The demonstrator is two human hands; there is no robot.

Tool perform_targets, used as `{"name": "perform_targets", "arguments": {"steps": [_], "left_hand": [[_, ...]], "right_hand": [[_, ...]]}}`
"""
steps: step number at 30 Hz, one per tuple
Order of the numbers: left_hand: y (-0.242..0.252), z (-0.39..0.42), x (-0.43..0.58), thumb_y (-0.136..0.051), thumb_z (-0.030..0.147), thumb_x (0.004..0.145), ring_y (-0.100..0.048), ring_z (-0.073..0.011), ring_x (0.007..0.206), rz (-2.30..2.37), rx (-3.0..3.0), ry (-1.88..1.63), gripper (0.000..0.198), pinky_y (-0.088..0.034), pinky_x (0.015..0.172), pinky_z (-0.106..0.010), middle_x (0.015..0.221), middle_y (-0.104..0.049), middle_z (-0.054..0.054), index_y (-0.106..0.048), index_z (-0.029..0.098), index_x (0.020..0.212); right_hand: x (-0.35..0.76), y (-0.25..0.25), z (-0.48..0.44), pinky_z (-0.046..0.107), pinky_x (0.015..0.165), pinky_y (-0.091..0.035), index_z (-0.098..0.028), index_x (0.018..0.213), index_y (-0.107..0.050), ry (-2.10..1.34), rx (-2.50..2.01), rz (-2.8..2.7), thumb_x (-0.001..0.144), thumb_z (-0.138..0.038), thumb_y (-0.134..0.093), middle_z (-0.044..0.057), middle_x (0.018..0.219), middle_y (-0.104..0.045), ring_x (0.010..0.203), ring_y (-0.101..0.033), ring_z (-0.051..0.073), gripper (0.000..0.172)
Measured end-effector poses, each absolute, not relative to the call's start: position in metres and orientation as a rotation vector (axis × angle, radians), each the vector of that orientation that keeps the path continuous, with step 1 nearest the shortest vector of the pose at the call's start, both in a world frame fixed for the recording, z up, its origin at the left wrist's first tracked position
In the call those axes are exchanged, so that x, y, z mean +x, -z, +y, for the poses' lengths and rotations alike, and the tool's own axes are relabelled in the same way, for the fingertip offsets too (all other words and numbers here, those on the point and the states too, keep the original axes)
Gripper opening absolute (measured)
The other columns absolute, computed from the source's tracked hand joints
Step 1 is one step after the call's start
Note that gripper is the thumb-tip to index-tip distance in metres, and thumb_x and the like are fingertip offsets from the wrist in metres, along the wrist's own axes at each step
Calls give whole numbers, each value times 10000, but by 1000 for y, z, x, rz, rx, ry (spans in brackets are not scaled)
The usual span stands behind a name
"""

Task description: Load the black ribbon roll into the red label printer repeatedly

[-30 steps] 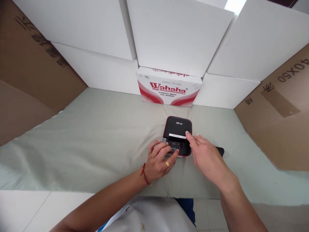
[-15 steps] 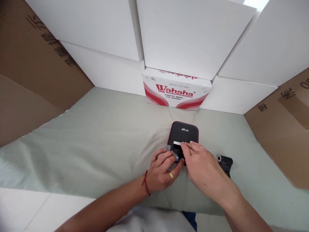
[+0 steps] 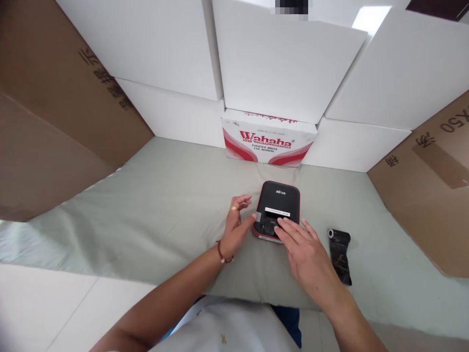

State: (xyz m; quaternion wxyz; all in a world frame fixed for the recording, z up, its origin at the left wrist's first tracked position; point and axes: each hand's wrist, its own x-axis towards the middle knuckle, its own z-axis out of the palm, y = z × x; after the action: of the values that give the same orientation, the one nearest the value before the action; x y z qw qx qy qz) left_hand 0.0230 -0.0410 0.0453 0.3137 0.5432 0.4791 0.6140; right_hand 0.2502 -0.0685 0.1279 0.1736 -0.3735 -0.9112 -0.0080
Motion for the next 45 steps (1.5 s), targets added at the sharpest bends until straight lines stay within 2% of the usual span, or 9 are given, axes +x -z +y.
{"name": "perform_targets", "arguments": {"steps": [6,9,11,18,23,29,35,40,45], "left_hand": [[-40,-21,16,-826,325,709,-348,-325,1627,910,941,-1433,796,-252,1330,-539,1667,-459,-104,-498,302,1434],[-44,-16,15,-854,253,652,-174,-314,1719,810,886,-1380,935,-75,1386,-547,1766,-354,-74,-463,342,1496],[-44,-14,15,-858,222,627,-108,-302,1738,757,858,-1353,1013,-45,1393,-523,1801,-296,-62,-431,359,1536],[-35,-8,19,-822,217,627,-156,-280,1731,638,764,-1319,1129,-141,1404,-493,1796,-264,-72,-297,384,1612],[-32,-9,20,-794,230,634,-183,-268,1720,667,809,-1324,1015,-133,1415,-487,1789,-286,-32,-370,390,1541],[-29,-9,21,-854,294,677,-399,-287,1592,608,805,-1297,791,-276,1350,-488,1634,-499,-60,-513,324,1390],[-26,-6,18,-875,277,657,-400,-304,1571,593,767,-1267,764,-303,1308,-489,1618,-508,-77,-567,293,1355],[-25,-5,19,-871,260,649,-418,-298,1545,585,773,-1278,761,-301,1302,-479,1590,-529,-71,-572,290,1348],[-23,-3,21,-875,275,651,-450,-295,1497,563,774,-1279,739,-299,1298,-486,1511,-569,-61,-583,287,1329]], "right_hand": [[255,-114,-88,570,1198,-547,-241,1569,-584,-11,-1096,-2494,1026,-42,-461,118,1527,-697,1425,-661,246,591],[249,-116,-92,574,1178,-571,-221,1529,-612,-7,-1109,-2467,1039,-54,-484,131,1512,-705,1409,-675,261,532],[247,-120,-94,579,1177,-576,-218,1486,-634,-22,-1079,-2464,1043,-50,-496,123,1480,-729,1403,-679,260,494],[245,-127,-94,533,1196,-579,-207,1364,-690,-140,-1000,-2458,1032,-26,-516,95,1434,-761,1359,-709,219,416],[242,-137,-88,499,1173,-597,-236,1289,-742,-208,-1035,-2437,1045,-46,-500,49,1350,-805,1264,-761,210,393],[230,-159,-46,377,861,-658,-233,1290,-774,-281,-1397,-2406,1120,-284,-484,57,1152,-857,984,-822,228,340],[188,-167,24,374,825,-579,-246,1302,-751,-105,-1940,-2739,1034,-268,-556,109,1298,-801,1106,-777,300,332],[171,-159,41,420,816,-573,-168,1301,-710,-111,-2048,-2752,973,-210,-601,210,1220,-801,1096,-776,360,349],[175,-154,40,427,831,-572,-179,1295,-727,-128,-2128,-2713,957,-232,-616,213,1242,-794,1120,-768,375,360]]}}
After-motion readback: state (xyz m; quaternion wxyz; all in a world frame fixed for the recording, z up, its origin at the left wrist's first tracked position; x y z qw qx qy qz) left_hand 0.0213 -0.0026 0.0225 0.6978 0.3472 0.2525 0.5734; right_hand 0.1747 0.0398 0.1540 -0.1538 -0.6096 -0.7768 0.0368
